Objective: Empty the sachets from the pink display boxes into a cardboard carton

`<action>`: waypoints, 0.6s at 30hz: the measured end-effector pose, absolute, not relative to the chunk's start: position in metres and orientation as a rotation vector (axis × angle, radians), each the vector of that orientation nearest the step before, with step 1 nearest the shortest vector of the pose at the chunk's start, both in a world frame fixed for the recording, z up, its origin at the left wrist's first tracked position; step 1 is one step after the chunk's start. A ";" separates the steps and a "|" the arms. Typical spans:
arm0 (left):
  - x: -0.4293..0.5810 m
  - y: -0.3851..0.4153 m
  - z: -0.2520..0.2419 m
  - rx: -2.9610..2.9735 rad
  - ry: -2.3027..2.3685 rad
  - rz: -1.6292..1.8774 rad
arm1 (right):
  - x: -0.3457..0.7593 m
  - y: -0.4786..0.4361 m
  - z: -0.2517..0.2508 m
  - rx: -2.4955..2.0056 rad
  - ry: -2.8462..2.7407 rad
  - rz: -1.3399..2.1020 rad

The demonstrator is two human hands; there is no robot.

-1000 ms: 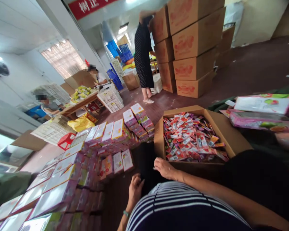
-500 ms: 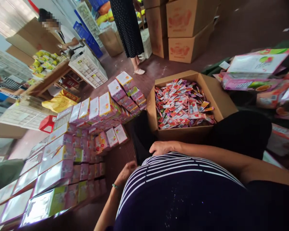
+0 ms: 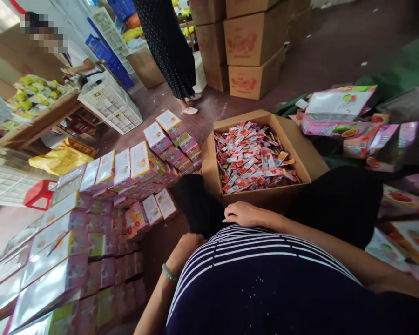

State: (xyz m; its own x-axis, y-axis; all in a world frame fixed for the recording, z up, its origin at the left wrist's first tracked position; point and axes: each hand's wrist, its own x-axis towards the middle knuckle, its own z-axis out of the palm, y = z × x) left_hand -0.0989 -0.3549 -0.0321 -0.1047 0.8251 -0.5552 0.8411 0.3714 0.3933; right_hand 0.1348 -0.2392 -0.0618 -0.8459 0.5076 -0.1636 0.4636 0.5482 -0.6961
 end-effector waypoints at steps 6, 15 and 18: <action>-0.033 -0.242 -0.011 1.958 1.531 0.255 | 0.244 -0.239 -0.046 -1.353 -1.912 0.558; 0.059 -0.150 -0.123 2.370 1.496 -0.398 | 0.341 -0.328 -0.070 -2.046 -1.229 0.000; 0.051 -0.143 -0.142 2.244 1.520 -0.396 | 0.338 -0.336 -0.069 -2.022 -1.294 -0.091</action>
